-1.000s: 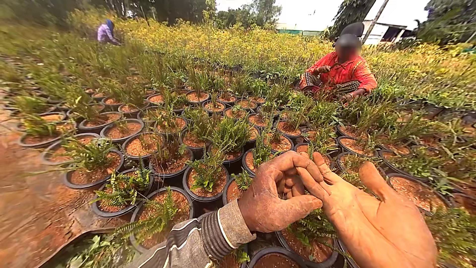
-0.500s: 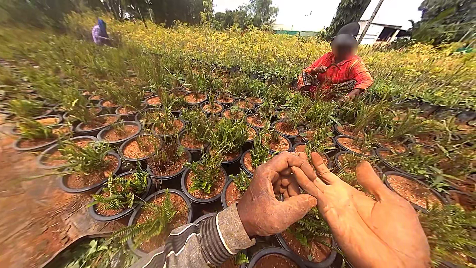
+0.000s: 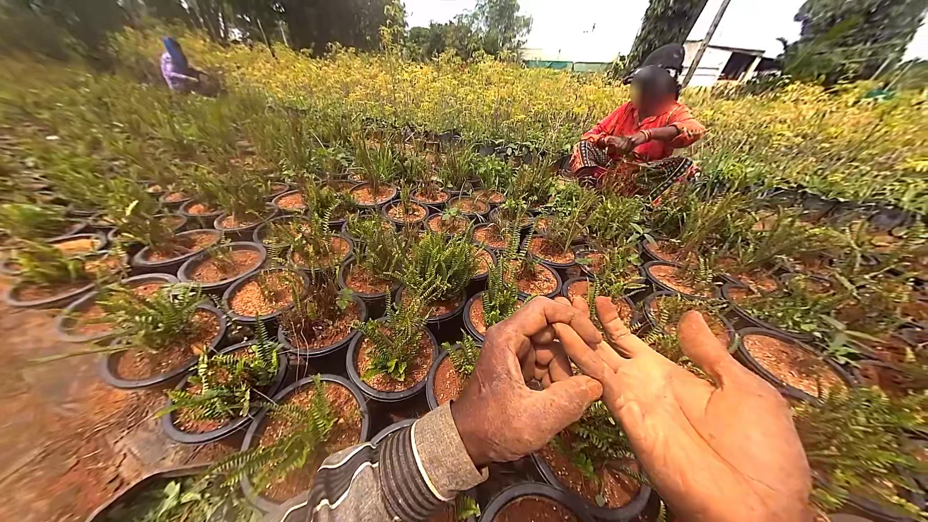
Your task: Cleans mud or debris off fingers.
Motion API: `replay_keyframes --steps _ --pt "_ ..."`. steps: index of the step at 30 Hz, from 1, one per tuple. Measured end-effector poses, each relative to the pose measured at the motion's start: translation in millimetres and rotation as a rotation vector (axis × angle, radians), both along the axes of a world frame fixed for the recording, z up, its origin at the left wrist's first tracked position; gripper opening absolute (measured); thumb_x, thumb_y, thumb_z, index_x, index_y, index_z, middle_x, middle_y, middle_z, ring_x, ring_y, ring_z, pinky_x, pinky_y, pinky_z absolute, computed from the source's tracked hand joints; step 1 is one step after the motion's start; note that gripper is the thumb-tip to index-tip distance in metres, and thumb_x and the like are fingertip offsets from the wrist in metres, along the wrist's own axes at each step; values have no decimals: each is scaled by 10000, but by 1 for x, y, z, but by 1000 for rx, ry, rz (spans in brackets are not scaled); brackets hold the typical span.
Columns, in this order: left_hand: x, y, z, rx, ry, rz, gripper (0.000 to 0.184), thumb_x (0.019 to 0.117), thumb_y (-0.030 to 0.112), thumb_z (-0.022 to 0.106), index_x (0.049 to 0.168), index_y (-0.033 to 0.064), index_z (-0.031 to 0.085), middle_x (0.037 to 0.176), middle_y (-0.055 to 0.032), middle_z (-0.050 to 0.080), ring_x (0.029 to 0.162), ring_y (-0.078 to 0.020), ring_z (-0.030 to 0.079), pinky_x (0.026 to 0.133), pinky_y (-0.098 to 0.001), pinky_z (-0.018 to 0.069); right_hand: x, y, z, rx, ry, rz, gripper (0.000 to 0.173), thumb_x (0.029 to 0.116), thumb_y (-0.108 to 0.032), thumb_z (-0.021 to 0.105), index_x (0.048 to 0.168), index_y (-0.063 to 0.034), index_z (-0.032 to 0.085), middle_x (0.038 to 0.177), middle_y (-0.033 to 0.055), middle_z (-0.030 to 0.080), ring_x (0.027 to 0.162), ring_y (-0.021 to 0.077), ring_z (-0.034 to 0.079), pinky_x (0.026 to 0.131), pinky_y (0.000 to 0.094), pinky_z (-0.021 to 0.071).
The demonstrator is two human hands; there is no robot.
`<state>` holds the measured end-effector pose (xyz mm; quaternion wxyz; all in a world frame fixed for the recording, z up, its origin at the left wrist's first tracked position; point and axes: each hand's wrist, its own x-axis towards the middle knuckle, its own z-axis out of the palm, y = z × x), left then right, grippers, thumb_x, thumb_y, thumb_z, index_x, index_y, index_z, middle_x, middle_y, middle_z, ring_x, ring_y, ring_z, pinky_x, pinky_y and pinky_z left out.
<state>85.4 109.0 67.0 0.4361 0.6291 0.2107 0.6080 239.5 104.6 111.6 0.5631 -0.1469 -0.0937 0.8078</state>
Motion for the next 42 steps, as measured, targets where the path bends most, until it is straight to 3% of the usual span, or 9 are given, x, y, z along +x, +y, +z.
replay_keyframes --steps 17,42 --pt "-2 2 -2 22 20 -7 357 831 -26 653 1168 86 611 911 -43 654 637 -46 590 582 -194 527 0 1 1 -9 8 -13 888 1001 -762 219 1566 -95 375 1435 226 576 1290 388 626 1033 515 562" --pt "-2 0 -3 21 -28 -44 339 841 -25 663 1154 93 605 904 -34 653 635 -33 590 601 -187 536 -1 -2 2 -3 -2 -6 868 1012 -743 224 1545 -78 389 1388 230 601 1254 391 646 1021 517 568"
